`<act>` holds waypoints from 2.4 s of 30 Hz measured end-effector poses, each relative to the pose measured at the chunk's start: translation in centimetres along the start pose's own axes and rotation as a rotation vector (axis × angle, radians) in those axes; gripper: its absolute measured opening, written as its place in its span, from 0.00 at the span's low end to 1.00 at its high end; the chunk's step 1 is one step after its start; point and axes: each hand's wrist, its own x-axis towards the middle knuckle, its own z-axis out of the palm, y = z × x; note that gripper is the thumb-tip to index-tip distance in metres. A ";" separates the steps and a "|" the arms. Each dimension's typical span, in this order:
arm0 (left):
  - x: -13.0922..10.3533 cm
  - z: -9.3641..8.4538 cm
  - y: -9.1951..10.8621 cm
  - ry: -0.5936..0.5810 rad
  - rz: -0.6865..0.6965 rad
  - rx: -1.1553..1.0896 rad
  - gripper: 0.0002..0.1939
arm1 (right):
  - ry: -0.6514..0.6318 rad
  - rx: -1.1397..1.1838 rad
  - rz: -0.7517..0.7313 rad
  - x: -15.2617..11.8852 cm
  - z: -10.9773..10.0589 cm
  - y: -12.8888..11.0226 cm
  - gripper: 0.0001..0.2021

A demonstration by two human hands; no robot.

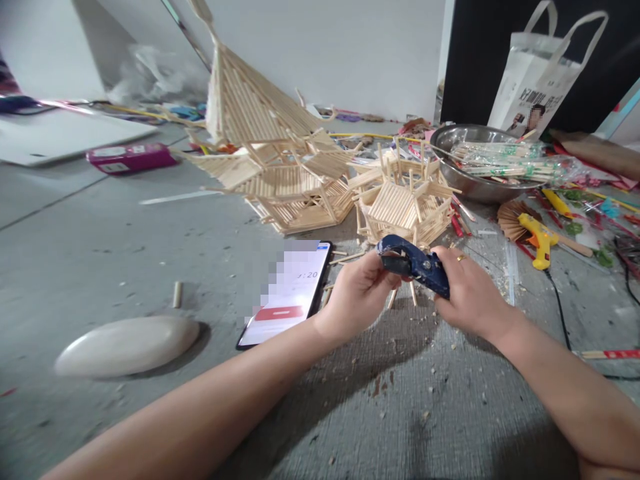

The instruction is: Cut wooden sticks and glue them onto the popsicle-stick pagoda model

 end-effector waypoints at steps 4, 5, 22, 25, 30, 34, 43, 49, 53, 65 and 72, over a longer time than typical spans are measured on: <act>0.0 0.0 0.0 -0.013 -0.014 -0.002 0.05 | 0.008 -0.013 -0.006 -0.1 0.4 0.3 0.23; 0.0 0.1 -0.1 -0.016 -0.021 -0.005 0.05 | 0.013 -0.014 -0.007 -0.1 0.5 0.4 0.22; -0.1 0.1 0.2 -0.046 -0.082 -0.017 0.05 | -0.001 -0.077 0.152 -0.2 0.8 0.4 0.10; -0.1 0.1 0.2 -0.054 -0.115 -0.042 0.06 | -0.030 -0.081 0.181 -0.2 0.7 0.4 0.07; 0.1 0.2 0.0 -0.057 -0.169 -0.077 0.07 | -0.060 -0.044 0.180 0.0 0.9 0.6 0.11; 0.1 0.2 -0.3 -0.056 -0.184 -0.098 0.07 | -0.070 -0.015 0.141 0.1 1.0 0.6 0.21; 0.3 -0.2 -0.1 -0.084 -0.122 -0.012 0.07 | -0.066 -0.040 0.170 0.0 1.1 0.4 0.21; 0.3 -0.3 -0.1 -0.101 -0.120 -0.009 0.07 | -0.085 -0.041 0.185 0.0 0.8 0.2 0.17; 0.3 -0.3 -0.2 -0.102 -0.127 -0.001 0.07 | -0.090 -0.042 0.196 0.0 0.9 0.2 0.14; 0.3 -0.3 -0.1 -0.099 -0.172 -0.038 0.07 | -0.032 -0.069 0.198 -0.3 1.5 0.1 0.09; 0.4 -0.3 -0.2 -0.091 -0.164 -0.017 0.08 | -0.033 -0.081 0.202 -0.2 1.3 0.1 0.04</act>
